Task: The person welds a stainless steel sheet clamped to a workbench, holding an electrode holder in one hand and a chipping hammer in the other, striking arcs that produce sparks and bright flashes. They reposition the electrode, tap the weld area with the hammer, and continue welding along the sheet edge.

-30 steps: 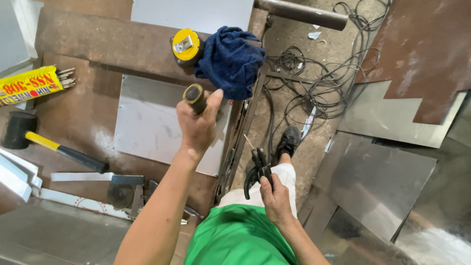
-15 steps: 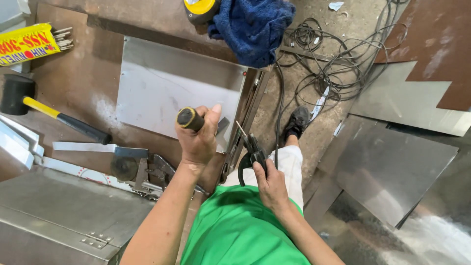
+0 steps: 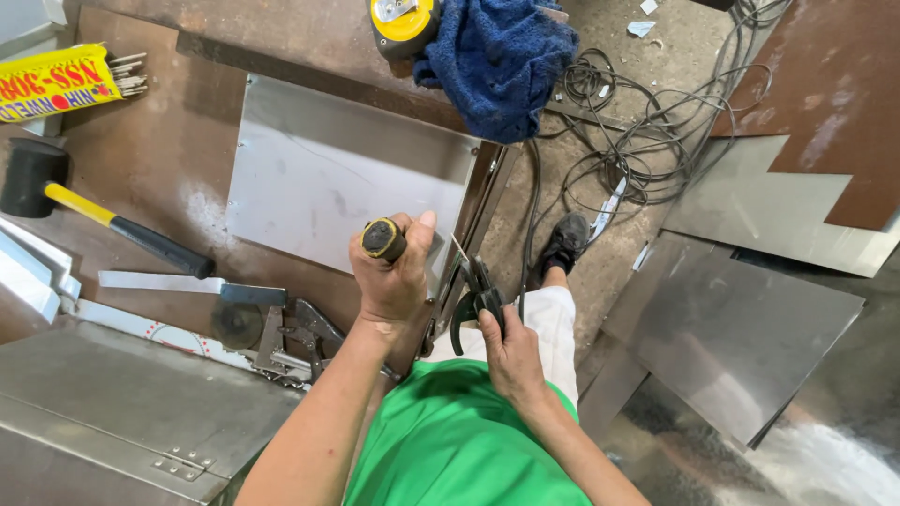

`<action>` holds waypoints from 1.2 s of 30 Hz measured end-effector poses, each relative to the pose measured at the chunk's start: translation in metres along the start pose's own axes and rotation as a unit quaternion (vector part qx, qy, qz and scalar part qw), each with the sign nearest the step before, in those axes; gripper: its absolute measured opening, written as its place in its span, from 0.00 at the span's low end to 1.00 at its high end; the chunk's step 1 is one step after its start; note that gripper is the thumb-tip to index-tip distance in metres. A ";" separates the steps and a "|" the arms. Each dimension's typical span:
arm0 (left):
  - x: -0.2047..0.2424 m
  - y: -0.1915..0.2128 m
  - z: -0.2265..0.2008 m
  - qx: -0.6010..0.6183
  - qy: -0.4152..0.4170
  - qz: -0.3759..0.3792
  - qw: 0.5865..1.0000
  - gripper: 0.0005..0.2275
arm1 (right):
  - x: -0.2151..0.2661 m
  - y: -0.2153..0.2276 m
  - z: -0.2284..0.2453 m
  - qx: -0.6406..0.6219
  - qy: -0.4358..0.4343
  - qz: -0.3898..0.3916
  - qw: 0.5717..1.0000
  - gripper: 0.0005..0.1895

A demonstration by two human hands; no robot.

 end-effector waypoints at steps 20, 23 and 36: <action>-0.002 0.003 0.024 0.032 0.025 0.009 0.999 0.12 | -0.003 -0.001 -0.005 0.018 0.019 -0.009 1.000 0.25; 0.000 0.002 0.007 -0.201 -0.181 0.016 0.963 0.04 | -0.003 0.002 0.003 0.003 0.032 -0.014 0.999 0.23; -0.004 -0.001 -0.005 -0.092 -0.023 -0.007 0.995 0.19 | -0.001 -0.001 -0.007 0.003 -0.001 -0.012 1.000 0.23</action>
Point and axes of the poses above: each hand's wrist, its own x-axis away from the middle knuckle, its own y-axis out of the back of the hand, z = x × y, the point moved 3 cm from there along -x, towards the middle knuckle, and after that the axes turned 10 degrees about y, right-handed, at the moved point
